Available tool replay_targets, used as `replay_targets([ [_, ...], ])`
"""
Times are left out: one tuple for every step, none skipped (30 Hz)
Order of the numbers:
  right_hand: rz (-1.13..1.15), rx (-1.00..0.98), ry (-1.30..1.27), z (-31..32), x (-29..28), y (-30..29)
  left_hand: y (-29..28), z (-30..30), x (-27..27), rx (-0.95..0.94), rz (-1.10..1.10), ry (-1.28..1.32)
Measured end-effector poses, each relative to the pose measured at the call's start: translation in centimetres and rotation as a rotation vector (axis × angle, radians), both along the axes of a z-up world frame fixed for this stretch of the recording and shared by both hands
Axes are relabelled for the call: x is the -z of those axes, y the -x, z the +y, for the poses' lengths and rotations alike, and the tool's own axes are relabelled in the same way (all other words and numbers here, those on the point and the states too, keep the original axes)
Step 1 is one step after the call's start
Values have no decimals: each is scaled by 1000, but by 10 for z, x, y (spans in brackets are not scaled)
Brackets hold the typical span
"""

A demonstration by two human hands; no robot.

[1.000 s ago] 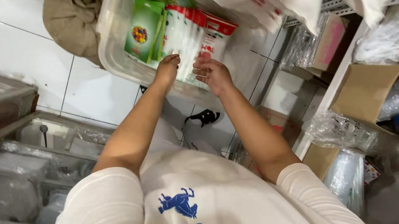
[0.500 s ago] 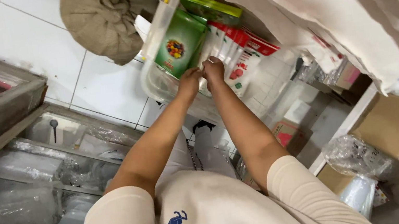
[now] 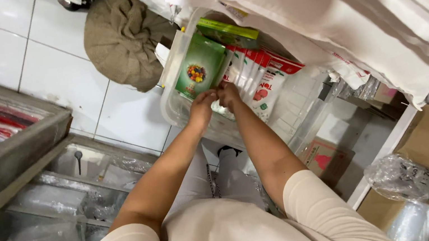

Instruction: The person sorts plastic bags by picking them up from a plastic bin, turning them over, and placing them onto stacks on a shelf.

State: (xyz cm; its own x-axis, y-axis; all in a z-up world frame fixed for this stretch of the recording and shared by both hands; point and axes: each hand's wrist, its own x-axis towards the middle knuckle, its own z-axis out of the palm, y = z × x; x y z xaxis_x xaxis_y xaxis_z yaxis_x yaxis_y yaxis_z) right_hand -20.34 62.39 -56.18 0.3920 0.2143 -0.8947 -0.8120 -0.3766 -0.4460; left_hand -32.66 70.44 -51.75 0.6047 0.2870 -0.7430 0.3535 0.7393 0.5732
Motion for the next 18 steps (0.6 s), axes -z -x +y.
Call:
replay_targets([
  [73,176,-68,4,1,1,-1,0,3,28,-11,-32],
  [68,273,-177,10,-2,2,5,-7,4,65,-12,-52],
  [48,323,-245,15,-7,3,4,-4,7,31,-80,-62],
  [0,329,-278,10,-15,6,-2,-3,7,-2,-151,-58],
  [-220,33,-123,-1,-26,17,0,-8,6,-36,-221,-53],
  [-482,-274,59,-6,-35,16,0,-12,7,16,-111,-34],
  [-594,-395,126,-13,-47,14,4,-16,5,69,-1,-16],
  [-669,-463,139,-15,-55,7,2,-10,6,112,103,-18],
  [-740,-516,148,-20,-64,0,1,-6,5,109,97,2],
  [-734,-499,143,-32,-78,-1,6,-8,2,121,98,33],
  [-610,-450,120,-40,-92,-8,6,-8,0,133,98,64],
  [-478,-399,106,-56,-109,-12,4,-12,-5,140,101,58],
  [-478,-392,50,-74,-127,-13,-1,-16,-9,148,103,53],
  [-477,-389,-20,-87,-142,-15,-3,-15,-14,147,109,36],
  [-477,-387,-91,-99,-159,-16,-3,-18,-20,159,127,80],
  [-511,-407,-143,-111,-177,-17,-5,-19,-27,175,142,120],
  [-546,-428,-195,-124,-196,-17,-7,-21,-37,191,156,160],
  [-584,-441,-243,-130,-219,-12,-10,-22,-53,182,187,281],
])
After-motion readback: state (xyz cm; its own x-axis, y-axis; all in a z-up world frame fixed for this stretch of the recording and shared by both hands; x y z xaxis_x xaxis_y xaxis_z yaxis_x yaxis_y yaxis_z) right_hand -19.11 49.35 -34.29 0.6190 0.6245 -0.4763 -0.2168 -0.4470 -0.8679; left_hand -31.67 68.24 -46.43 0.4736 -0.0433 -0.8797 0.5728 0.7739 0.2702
